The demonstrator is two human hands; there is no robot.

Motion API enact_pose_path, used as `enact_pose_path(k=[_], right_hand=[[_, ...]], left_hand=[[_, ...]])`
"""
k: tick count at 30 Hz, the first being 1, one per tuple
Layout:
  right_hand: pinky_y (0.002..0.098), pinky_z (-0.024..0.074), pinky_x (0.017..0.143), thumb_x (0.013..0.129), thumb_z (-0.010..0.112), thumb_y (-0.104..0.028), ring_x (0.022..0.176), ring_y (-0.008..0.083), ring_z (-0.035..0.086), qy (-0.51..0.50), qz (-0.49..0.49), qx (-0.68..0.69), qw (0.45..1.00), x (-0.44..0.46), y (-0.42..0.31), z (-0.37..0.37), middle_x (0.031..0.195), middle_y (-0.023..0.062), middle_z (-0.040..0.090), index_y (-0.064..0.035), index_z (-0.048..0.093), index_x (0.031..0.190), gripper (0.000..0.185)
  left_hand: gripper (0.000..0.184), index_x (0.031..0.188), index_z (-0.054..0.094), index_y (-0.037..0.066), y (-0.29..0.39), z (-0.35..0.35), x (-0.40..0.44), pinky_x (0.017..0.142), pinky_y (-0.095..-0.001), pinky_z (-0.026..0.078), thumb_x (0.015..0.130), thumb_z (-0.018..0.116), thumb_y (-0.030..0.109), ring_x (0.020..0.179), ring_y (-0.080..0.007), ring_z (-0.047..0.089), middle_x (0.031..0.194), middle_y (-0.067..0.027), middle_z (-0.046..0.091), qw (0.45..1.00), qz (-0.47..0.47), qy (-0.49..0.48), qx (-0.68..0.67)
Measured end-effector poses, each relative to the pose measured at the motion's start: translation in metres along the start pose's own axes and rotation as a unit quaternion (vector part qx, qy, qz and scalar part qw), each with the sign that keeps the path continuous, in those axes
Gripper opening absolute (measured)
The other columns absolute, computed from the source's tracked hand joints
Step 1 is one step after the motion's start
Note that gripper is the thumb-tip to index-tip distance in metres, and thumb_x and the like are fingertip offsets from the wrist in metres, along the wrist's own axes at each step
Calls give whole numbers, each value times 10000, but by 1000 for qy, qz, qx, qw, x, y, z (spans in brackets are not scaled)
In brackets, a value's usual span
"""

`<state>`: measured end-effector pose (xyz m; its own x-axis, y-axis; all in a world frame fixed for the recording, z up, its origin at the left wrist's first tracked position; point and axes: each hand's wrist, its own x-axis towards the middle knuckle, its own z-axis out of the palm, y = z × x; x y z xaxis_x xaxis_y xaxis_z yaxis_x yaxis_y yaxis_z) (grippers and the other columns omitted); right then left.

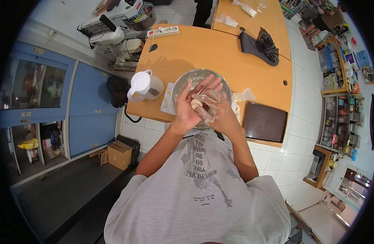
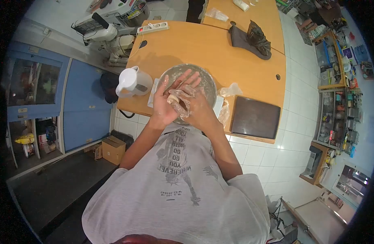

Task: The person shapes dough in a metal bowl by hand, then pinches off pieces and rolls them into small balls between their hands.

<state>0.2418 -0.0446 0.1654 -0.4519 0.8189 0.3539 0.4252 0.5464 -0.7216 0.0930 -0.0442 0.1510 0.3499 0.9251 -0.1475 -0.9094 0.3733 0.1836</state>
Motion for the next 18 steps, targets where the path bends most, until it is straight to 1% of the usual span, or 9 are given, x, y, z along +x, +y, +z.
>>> enact_pose_path(k=[2,3,5,6,8,10,12,16,18], right_hand=[[495,419,1101,871,774,-179,1225,364,601,-78,68,17,995,10,-6,-5,1279,149,680,-86,706,1235,382],[495,419,1101,871,774,-179,1225,364,601,-79,67,17,994,12,-1,-4,1279,149,680,-86,706,1235,382],[488,425,1088,863,784,-177,1210,368,616,13,28,106,994,12,7,-3,1251,140,697,-95,714,1228,381],[488,425,1088,863,784,-177,1210,368,616,11,29,107,994,11,7,-6,1251,140,697,-95,714,1228,381],[452,503,980,867,787,-164,1121,336,658,57,15,44,997,9,5,-15,1177,130,728,-101,746,1184,326],[452,455,1019,854,801,-179,1131,334,650,42,2,6,999,5,9,-17,1182,108,731,-117,741,1194,351],[520,360,1085,835,818,-237,1166,341,636,12,-4,10,1000,5,0,-18,1209,122,715,-124,721,1230,422],[514,340,1073,826,830,-269,1130,327,638,26,0,-8,1000,-7,12,-2,1156,110,720,-118,730,1202,417],[481,353,1076,805,854,-228,1165,306,619,1,29,-25,999,-9,15,2,1228,74,718,-141,732,1217,439]], left_hand=[[669,1565,381,-25,-2,2,0,1276,-479,263,1114,332,468,1557,-314,289,1661,-182,345,1000,-15,-12,-11],[654,1562,380,-32,-3,4,1,1278,-469,264,1120,329,447,1560,-307,286,1662,-183,342,1000,-2,3,0],[616,1564,369,-38,-1,7,0,1286,-438,261,1131,331,398,1557,-294,292,1664,-184,334,1000,5,16,-26],[616,1564,369,-38,0,6,0,1286,-438,261,1131,331,398,1557,-294,292,1664,-184,334,999,6,17,-28],[619,1570,358,-34,0,5,1,1287,-438,267,1127,356,398,1550,-293,302,1662,-181,334,993,-5,9,-115],[618,1571,357,-32,0,5,3,1287,-435,270,1125,366,394,1548,-291,303,1659,-180,338,994,-1,10,-106],[616,1573,355,-30,0,6,4,1287,-432,273,1123,376,391,1547,-288,305,1657,-180,342,995,0,11,-96],[653,1588,342,-6,-3,6,4,1285,-462,262,1113,370,441,1557,-278,286,1666,-169,331,999,-4,6,-51],[671,1592,342,3,-4,3,5,1284,-477,258,1107,370,466,1560,-277,281,1670,-165,327,999,-9,1,-51]])
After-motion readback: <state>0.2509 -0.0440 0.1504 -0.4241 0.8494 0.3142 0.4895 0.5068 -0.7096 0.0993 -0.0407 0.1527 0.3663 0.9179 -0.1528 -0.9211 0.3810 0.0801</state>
